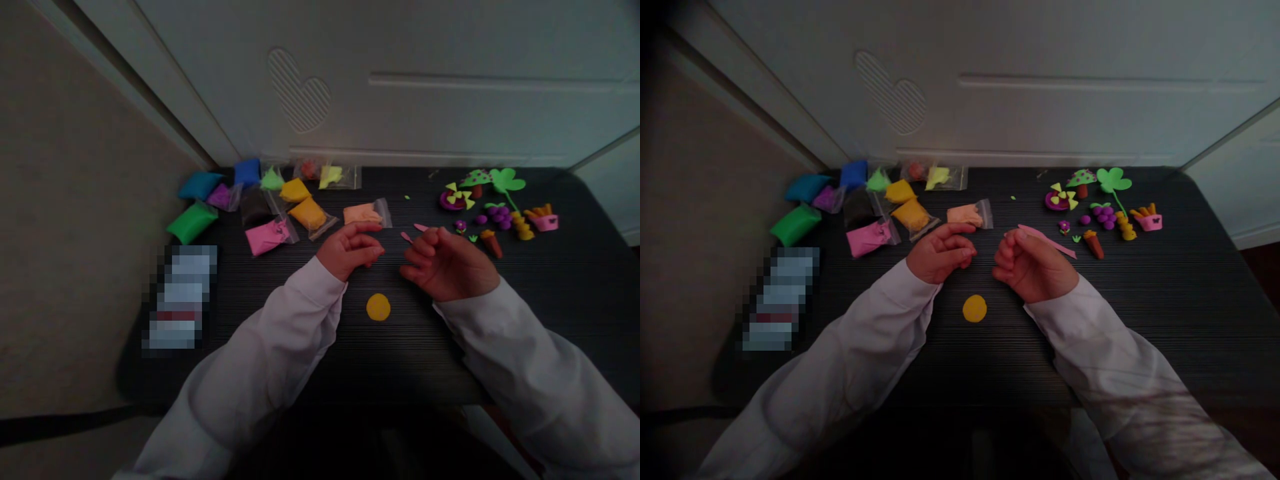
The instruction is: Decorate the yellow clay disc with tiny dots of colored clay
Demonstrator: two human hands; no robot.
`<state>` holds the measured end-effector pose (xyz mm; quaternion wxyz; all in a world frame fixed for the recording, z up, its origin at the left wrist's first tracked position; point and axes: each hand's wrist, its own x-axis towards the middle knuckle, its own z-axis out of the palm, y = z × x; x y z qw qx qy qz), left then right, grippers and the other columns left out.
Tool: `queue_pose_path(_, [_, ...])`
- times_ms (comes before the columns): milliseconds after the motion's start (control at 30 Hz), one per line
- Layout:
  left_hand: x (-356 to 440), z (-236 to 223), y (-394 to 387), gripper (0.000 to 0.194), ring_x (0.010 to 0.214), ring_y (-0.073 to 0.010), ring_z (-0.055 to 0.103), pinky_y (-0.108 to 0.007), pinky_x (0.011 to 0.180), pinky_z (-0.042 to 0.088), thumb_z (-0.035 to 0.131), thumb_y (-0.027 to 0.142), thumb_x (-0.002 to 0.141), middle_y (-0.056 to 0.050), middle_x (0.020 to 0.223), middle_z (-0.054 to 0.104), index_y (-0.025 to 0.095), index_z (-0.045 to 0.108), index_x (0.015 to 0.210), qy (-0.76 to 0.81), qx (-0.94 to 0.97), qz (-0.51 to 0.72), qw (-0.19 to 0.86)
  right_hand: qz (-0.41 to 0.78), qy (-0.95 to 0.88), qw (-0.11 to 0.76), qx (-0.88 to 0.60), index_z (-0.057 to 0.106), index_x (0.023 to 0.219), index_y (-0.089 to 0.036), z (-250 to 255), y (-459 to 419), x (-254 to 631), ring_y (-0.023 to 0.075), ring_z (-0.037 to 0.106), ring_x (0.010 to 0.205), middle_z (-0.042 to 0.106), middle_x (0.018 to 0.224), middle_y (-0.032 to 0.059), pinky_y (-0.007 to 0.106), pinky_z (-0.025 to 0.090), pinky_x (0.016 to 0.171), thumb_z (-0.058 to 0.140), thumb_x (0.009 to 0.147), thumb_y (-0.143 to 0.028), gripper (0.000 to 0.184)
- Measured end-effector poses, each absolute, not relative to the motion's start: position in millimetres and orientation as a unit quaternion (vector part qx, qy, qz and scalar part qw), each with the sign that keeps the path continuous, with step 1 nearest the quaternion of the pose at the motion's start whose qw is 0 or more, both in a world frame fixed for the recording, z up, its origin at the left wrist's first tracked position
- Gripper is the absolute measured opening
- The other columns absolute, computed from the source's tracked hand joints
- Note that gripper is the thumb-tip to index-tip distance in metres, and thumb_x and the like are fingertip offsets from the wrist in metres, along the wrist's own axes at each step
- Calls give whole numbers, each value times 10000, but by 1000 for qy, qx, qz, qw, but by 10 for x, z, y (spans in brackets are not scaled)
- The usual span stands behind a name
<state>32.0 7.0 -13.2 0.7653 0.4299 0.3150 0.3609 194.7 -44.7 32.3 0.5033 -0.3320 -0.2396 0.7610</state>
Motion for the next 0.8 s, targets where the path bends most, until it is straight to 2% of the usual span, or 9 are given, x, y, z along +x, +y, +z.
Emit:
queue_pose_path(233, [322,-128,73,452,502,-38,500,-183,472,369,673,180,535,28,621,591,146,492,948,316,425,362,767,770,-223,499,-329,545,679,-232,332,-445,1971,65,324,524,362,595,-46,226,300,484,578,667,-265,48])
queue_pose_path(533, [322,-140,78,442,506,-40,511,-180,473,375,665,170,542,26,626,596,143,492,948,311,424,363,770,765,-247,492,-333,542,694,-247,356,-471,1959,64,323,520,337,562,-51,221,305,469,598,651,-282,79])
queue_pose_path(800, [325,-125,72,446,503,-39,503,-188,481,369,670,175,535,28,623,594,146,496,944,314,422,363,769,762,-251,491,-339,533,656,-234,382,-474,1940,64,294,511,309,551,-49,221,283,456,640,583,-273,135])
